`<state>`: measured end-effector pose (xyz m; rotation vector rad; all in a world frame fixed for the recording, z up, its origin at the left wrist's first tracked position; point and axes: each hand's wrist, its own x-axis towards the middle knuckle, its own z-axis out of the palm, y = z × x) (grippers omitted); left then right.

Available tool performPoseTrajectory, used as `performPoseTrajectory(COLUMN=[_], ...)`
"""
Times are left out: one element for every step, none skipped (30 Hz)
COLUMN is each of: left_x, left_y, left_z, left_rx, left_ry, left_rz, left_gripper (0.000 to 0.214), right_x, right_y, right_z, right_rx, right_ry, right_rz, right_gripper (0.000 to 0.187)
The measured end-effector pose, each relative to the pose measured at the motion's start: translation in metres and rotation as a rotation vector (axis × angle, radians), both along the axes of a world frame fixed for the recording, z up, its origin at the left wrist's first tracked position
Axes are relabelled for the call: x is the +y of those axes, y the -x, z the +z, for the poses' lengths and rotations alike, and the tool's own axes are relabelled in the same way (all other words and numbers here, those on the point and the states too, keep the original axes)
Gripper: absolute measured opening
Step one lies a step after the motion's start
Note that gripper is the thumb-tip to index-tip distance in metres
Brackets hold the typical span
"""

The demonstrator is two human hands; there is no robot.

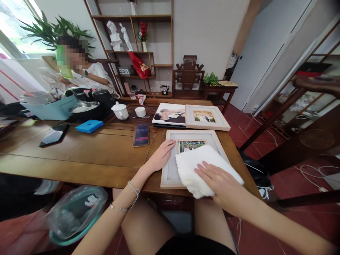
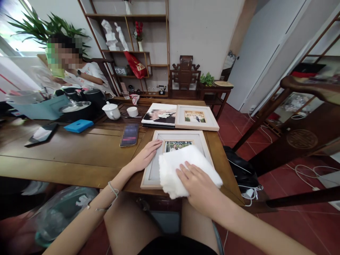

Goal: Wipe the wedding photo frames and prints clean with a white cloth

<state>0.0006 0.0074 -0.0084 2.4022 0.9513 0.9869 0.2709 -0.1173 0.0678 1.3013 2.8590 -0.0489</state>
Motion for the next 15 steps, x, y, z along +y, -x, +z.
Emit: performPoseTrajectory(left_x=[0.000, 0.000, 0.000, 0.000, 0.000, -0.001, -0.001, -0.001, -0.001, -0.001, -0.001, -0.001, -0.001, -0.001, -0.001], left_y=[0.000, 0.000, 0.000, 0.000, 0.000, 0.000, 0.000, 0.000, 0.000, 0.000, -0.001, -0.001, -0.001, -0.001, -0.001], left_z=[0.000, 0.000, 0.000, 0.001, 0.001, 0.001, 0.001, 0.001, 0.001, 0.001, 0.001, 0.001, 0.001, 0.001, 0.001], left_rx=[0.006, 0.011, 0.014, 0.014, 0.011, 0.006, 0.001, -0.001, 0.000, 0.003, 0.006, 0.009, 0.010, 0.009, 0.008], left_ry=[0.000, 0.002, 0.004, 0.005, 0.005, 0.005, 0.003, 0.001, -0.001, -0.003, -0.005, -0.006, -0.006, -0.005, -0.004], left_rz=[0.003, 0.004, 0.003, 0.002, 0.002, 0.001, 0.000, -0.001, -0.002, -0.003, -0.003, -0.002, 0.001, 0.004, 0.007], left_gripper=[0.044, 0.044, 0.044, 0.044, 0.044, 0.044, 0.044, 0.044, 0.044, 0.045, 0.045, 0.045, 0.045, 0.045, 0.045], right_x=[0.000, -0.001, -0.001, -0.002, -0.002, -0.003, -0.003, -0.005, -0.006, -0.009, -0.011, -0.014, -0.016, -0.017, -0.016], right_y=[-0.009, -0.018, -0.027, -0.034, -0.040, -0.044, -0.045, -0.044, -0.040, -0.035, -0.027, -0.018, -0.010, -0.002, 0.003], right_z=[0.004, 0.008, 0.012, 0.015, 0.018, 0.020, 0.021, 0.020, 0.019, 0.016, 0.013, 0.009, 0.006, 0.003, 0.001], right_rx=[-0.024, -0.046, -0.062, -0.072, -0.075, -0.075, -0.071, -0.063, -0.051, -0.036, -0.018, 0.000, 0.015, 0.028, 0.040], right_ry=[-0.004, -0.013, -0.024, -0.034, -0.044, -0.050, -0.055, -0.062, -0.070, -0.076, -0.080, -0.081, -0.078, -0.073, -0.068], right_rz=[-0.035, -0.066, -0.092, -0.114, -0.130, -0.138, -0.137, -0.130, -0.115, -0.095, -0.074, -0.049, -0.021, 0.008, 0.036], right_gripper=[0.080, 0.079, 0.077, 0.075, 0.072, 0.070, 0.069, 0.069, 0.069, 0.071, 0.073, 0.075, 0.076, 0.078, 0.078])
